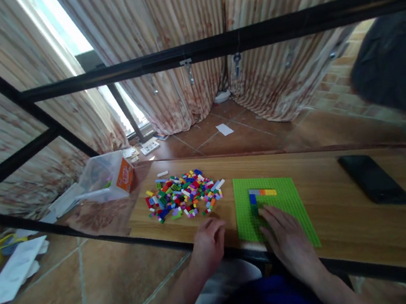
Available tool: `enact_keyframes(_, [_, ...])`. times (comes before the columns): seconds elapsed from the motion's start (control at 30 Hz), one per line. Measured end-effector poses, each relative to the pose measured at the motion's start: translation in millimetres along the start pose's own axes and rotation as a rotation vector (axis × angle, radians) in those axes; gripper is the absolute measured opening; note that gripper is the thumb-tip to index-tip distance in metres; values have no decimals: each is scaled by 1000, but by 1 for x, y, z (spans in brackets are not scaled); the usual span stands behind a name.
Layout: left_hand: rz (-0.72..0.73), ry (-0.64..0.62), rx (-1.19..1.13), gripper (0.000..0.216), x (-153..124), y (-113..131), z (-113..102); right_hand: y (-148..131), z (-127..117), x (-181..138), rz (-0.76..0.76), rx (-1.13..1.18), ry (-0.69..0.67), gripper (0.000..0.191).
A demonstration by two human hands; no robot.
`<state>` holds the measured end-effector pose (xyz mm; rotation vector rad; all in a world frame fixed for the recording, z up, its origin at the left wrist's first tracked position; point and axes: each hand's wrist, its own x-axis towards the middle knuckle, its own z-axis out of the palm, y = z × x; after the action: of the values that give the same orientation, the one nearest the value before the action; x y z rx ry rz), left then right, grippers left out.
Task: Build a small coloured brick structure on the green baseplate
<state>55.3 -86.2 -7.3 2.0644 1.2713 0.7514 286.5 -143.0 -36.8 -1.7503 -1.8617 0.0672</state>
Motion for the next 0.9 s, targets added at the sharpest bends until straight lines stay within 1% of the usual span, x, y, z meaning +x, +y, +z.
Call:
enact_keyframes(0.1, [-46, 52, -3, 21, -6, -9, -8, 0, 11, -6, -42, -36, -39, 43])
enact_keyframes(0.23, [-55, 101, -6, 20, -6, -14, -13, 15, 18, 2, -27, -1, -14, 37])
enact_keyframes(0.37, [-52, 177, 47, 20, 7, -18, -17, 30, 20, 18, 3, 25, 34, 36])
enact_keyframes(0.47, [-29, 226, 148, 18, 23, -20, -18, 37, 19, 26, -5, 54, 17, 37])
enact_keyframes(0.53, [-13, 222, 239, 20, 35, -20, -16, 38, 17, 28, -23, 66, -2, 36])
enact_keyframes(0.67, [-44, 145, 409, 25, 51, -18, -10, 36, 17, 28, -34, 54, -8, 36])
enact_keyframes(0.8, [-82, 105, 496, 23, 56, -18, -6, 33, 18, 28, -36, 46, 6, 35])
enact_keyframes(0.9, [-57, 100, 511, 22, 56, -22, -5, 31, 14, 26, -21, 52, 43, 33])
